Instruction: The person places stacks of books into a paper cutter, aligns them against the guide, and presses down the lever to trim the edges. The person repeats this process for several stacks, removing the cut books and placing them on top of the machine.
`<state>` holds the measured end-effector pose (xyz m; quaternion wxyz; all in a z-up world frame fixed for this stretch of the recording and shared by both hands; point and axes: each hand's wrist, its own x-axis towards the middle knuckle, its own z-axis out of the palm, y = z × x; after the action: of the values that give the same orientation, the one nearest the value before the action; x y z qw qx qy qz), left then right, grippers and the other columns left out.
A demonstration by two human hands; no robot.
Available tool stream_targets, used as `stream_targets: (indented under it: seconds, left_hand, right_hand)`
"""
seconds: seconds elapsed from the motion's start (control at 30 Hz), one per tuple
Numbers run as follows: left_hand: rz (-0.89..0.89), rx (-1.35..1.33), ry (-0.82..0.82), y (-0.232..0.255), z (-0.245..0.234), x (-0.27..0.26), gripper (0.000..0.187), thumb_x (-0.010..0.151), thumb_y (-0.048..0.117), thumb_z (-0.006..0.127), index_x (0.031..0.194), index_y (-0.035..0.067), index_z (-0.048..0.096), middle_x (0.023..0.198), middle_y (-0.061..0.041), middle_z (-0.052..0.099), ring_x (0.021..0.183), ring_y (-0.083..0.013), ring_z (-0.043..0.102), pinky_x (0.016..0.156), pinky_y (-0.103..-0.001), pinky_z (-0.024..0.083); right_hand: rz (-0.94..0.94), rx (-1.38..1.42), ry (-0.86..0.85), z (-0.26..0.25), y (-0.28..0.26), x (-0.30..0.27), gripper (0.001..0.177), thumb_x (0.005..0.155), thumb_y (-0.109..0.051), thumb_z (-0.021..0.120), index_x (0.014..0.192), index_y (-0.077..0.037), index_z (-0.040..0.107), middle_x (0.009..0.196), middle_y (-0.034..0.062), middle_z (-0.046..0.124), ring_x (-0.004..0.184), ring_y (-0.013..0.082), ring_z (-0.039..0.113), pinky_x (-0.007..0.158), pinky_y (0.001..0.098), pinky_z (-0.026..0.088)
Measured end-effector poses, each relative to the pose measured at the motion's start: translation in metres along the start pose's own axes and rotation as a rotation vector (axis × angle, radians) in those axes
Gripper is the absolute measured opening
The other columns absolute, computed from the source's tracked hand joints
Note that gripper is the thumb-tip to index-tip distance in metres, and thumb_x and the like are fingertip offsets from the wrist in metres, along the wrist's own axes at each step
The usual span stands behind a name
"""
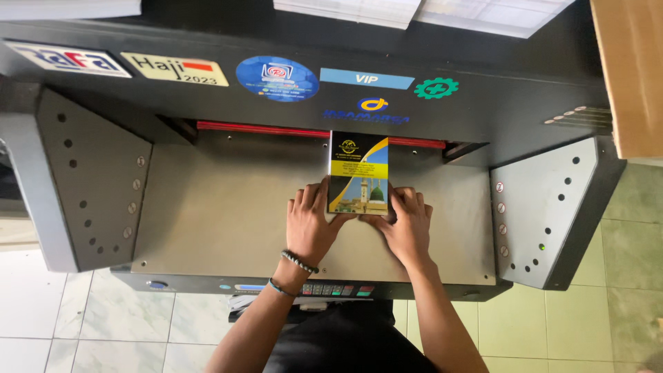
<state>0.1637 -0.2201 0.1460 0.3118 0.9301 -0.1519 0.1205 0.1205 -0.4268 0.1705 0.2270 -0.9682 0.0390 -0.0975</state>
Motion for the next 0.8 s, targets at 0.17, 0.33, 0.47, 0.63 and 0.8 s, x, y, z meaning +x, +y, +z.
stream_targets:
  seconds: [0.17,0.33,0.47,0.63,0.8]
  left_hand:
    - [-0.033,-0.131,-0.068,-0.001,-0.013,-0.004,0.11,0.066,0.045,0.09,0.152,-0.005,0.043,0.123,-0.021,0.06,0.101,-0.0392,0.063,0.081,-0.051,0.052]
    - [-0.204,-0.349,0.303,-0.015,-0.094,-0.091,0.039,0.083,0.004,0.07,0.122,0.003,0.066,0.116,-0.015,0.068,0.106,-0.036,0.067,0.09,-0.046,0.054]
    - [-0.353,0.06,0.771,-0.094,-0.139,-0.162,0.04,0.103,0.004,0.078,0.133,-0.003,0.052,0.131,-0.022,0.058,0.12,-0.0357,0.048,0.082,-0.047,0.042]
    - [-0.975,-0.599,0.493,-0.137,-0.174,-0.161,0.076,0.09,0.012,0.071,0.155,0.007,0.033,0.159,-0.016,0.035,0.148,-0.0256,0.031,0.122,-0.043,0.028]
    - [-0.922,-0.927,0.421,-0.167,-0.177,-0.173,0.047,0.095,0.005,0.063,0.141,0.009,0.052,0.129,-0.004,0.057,0.126,-0.0156,0.054,0.106,-0.034,0.054]
  right_hand:
    - [-0.066,0.092,-0.074,-0.018,-0.004,-0.004,0.095,0.076,-0.065,0.079,0.15,-0.011,0.054,0.113,0.0091,0.056,0.106,0.0321,0.056,0.093,0.0539,0.044]
    - [-0.187,0.21,0.066,-0.058,0.005,-0.057,0.058,0.086,-0.019,0.082,0.138,-0.001,0.062,0.106,0.0176,0.068,0.096,0.0343,0.066,0.089,0.0479,0.054]
    - [-0.021,0.042,0.603,-0.042,0.037,-0.153,0.018,0.105,-0.002,0.067,0.122,0.004,0.072,0.112,0.0165,0.068,0.107,0.0305,0.061,0.097,0.0402,0.052]
    - [0.665,0.264,0.77,-0.026,0.072,-0.196,0.053,0.102,-0.01,0.066,0.141,-0.005,0.031,0.148,0.0208,0.037,0.135,0.0324,0.039,0.104,0.0451,0.031]
    - [0.861,0.581,0.423,-0.057,0.058,-0.178,0.056,0.102,-0.015,0.049,0.155,-0.008,0.031,0.151,0.0114,0.041,0.136,0.0237,0.041,0.115,0.0409,0.035]
